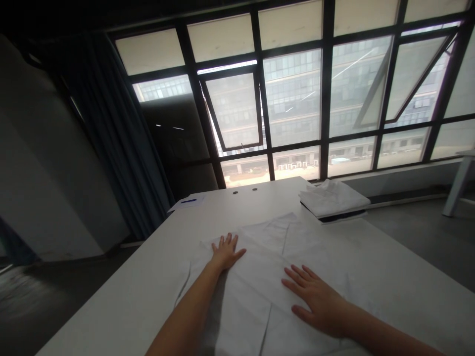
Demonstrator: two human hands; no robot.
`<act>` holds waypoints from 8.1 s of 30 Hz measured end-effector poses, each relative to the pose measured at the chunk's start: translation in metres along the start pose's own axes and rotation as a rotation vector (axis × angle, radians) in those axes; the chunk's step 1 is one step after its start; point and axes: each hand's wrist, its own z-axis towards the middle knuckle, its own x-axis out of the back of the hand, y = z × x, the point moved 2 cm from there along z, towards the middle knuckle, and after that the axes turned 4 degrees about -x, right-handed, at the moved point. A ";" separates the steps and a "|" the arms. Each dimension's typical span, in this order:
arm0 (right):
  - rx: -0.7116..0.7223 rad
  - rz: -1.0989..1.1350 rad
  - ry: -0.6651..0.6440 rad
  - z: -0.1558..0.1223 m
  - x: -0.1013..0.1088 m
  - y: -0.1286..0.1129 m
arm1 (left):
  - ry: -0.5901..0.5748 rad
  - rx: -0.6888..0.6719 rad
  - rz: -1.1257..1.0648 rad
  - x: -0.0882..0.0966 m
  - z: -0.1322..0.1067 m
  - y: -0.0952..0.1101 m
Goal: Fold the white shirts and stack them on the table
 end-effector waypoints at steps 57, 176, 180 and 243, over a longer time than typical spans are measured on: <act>0.103 0.092 -0.075 -0.027 0.013 -0.023 | 0.595 0.122 -0.337 -0.002 -0.194 -0.131; -0.713 -0.163 0.449 -0.021 0.028 0.130 | 0.055 0.230 -0.493 0.012 -0.176 -0.163; -0.713 -0.170 0.438 -0.021 0.028 0.132 | -0.007 0.182 -0.627 0.002 -0.175 -0.158; -0.753 -0.386 0.374 -0.022 0.031 0.130 | 0.190 -0.002 0.051 -0.013 -0.092 0.025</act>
